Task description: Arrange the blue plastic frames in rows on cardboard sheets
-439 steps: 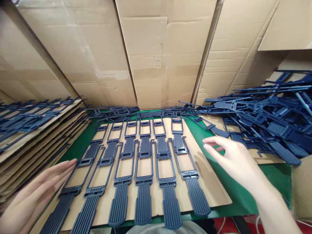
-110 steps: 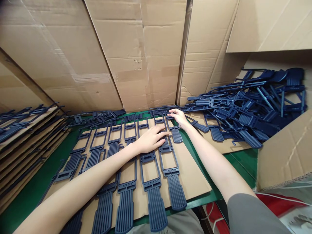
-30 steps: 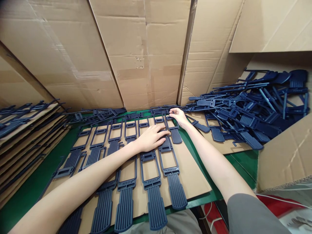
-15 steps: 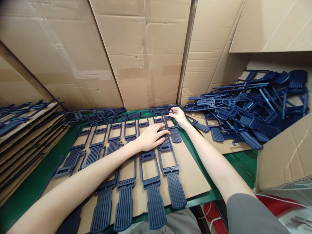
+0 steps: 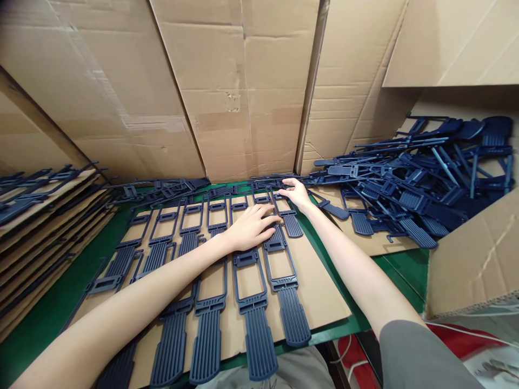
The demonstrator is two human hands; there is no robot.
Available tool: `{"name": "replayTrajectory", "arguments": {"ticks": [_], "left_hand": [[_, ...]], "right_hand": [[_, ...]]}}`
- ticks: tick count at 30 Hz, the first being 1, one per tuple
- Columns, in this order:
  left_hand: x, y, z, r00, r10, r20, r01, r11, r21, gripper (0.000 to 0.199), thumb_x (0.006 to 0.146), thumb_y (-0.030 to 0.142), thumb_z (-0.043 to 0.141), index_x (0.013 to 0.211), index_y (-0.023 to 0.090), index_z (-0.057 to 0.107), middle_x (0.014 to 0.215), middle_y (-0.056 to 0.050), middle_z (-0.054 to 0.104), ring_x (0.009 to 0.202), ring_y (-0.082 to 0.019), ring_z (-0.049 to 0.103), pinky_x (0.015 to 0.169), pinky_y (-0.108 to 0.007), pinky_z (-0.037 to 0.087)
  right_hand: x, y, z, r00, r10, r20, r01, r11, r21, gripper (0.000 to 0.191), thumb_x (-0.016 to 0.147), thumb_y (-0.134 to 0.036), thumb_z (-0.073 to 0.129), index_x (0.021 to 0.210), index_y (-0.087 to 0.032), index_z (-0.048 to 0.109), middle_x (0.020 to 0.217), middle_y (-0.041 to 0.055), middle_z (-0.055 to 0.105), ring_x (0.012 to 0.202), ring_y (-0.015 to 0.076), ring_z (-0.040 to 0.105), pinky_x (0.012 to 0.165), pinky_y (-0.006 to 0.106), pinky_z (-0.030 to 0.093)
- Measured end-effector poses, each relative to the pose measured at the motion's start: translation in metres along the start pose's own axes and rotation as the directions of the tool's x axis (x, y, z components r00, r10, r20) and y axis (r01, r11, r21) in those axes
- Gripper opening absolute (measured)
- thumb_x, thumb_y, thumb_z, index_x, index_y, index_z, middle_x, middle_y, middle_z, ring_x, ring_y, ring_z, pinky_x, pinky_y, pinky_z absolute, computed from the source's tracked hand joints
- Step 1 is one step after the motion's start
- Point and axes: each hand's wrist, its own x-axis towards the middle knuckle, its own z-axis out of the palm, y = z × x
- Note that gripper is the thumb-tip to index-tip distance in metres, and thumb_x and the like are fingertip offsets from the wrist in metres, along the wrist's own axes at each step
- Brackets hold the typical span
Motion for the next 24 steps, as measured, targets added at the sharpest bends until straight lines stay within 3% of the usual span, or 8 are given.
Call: {"name": "replayTrajectory", "arguments": {"ticks": [8,11,13,16,18,19,21,24], "left_hand": [[0.000,-0.002,-0.001,0.998,0.056,0.003,-0.056,0.998,-0.008,0.030,0.094,0.029,0.045,0.118,0.016,0.058,0.141,-0.012,0.047,0.135,-0.027,0.035,0.113,-0.044,0.026],[0.000,-0.003,0.000,0.998,0.061,0.013,-0.061,0.998,-0.025,0.029,0.095,0.029,0.044,0.119,0.017,0.057,0.141,-0.011,0.048,0.135,-0.026,0.037,0.114,-0.044,0.025],[0.001,-0.004,0.000,0.998,0.061,0.010,-0.061,0.997,-0.036,0.029,0.095,0.030,0.044,0.119,0.018,0.057,0.141,-0.010,0.048,0.134,-0.025,0.039,0.113,-0.044,0.027],[0.001,-0.004,0.001,0.998,0.056,0.007,-0.055,0.998,-0.039,0.029,0.095,0.030,0.044,0.119,0.019,0.057,0.141,-0.010,0.048,0.133,-0.025,0.040,0.112,-0.044,0.028],[0.001,-0.003,0.001,0.999,0.053,0.010,-0.053,0.998,-0.032,0.030,0.095,0.030,0.044,0.119,0.018,0.057,0.141,-0.010,0.048,0.132,-0.025,0.041,0.112,-0.043,0.028],[0.001,-0.003,0.001,0.999,0.052,0.012,-0.052,0.998,-0.028,0.031,0.095,0.030,0.044,0.120,0.018,0.057,0.141,-0.011,0.049,0.132,-0.026,0.041,0.113,-0.043,0.028],[0.000,-0.003,0.001,0.999,0.051,0.015,-0.051,0.998,-0.021,0.032,0.095,0.030,0.044,0.121,0.017,0.057,0.141,-0.011,0.048,0.132,-0.026,0.041,0.113,-0.043,0.028],[0.000,-0.003,0.001,0.998,0.052,0.018,-0.052,0.999,-0.015,0.033,0.095,0.030,0.044,0.122,0.017,0.057,0.141,-0.010,0.048,0.133,-0.027,0.040,0.113,-0.043,0.028]], "right_hand": [[-0.003,-0.020,0.000,0.993,-0.011,0.121,0.019,0.998,-0.067,0.042,0.056,-0.029,0.079,0.095,-0.019,0.065,0.110,0.0084,0.065,0.091,0.0220,0.063,0.090,0.042,0.050],[0.004,-0.043,-0.016,0.984,-0.008,0.178,0.033,0.990,-0.139,0.032,0.059,-0.027,0.079,0.089,-0.019,0.069,0.095,0.0069,0.070,0.082,0.0228,0.064,0.081,0.041,0.053],[0.011,-0.057,-0.036,0.982,-0.033,0.188,0.085,0.957,-0.278,0.023,0.062,-0.025,0.078,0.083,-0.019,0.071,0.085,0.0056,0.070,0.078,0.0230,0.064,0.079,0.039,0.052],[0.022,-0.066,-0.066,0.980,-0.004,0.197,0.145,0.691,-0.708,0.012,0.061,-0.023,0.078,0.071,-0.021,0.071,0.073,0.0039,0.069,0.076,0.0231,0.065,0.079,0.035,0.050],[0.025,-0.061,-0.078,0.982,0.114,0.149,0.073,0.500,-0.863,0.017,0.054,-0.026,0.083,0.060,-0.021,0.068,0.066,0.0043,0.067,0.073,0.0239,0.065,0.074,0.034,0.050],[0.026,-0.057,-0.081,0.978,0.170,0.120,0.032,0.446,-0.895,0.021,0.051,-0.028,0.085,0.056,-0.021,0.066,0.062,0.0045,0.065,0.072,0.0243,0.065,0.071,0.034,0.050],[0.025,-0.048,-0.082,0.966,0.244,0.086,-0.020,0.403,-0.915,0.028,0.047,-0.030,0.088,0.051,-0.021,0.062,0.057,0.0045,0.062,0.069,0.0247,0.065,0.067,0.034,0.050],[0.023,-0.041,-0.076,0.953,0.292,0.086,-0.047,0.420,-0.906,0.029,0.046,-0.027,0.087,0.051,-0.020,0.060,0.054,0.0039,0.059,0.064,0.0247,0.064,0.062,0.035,0.050]]}}
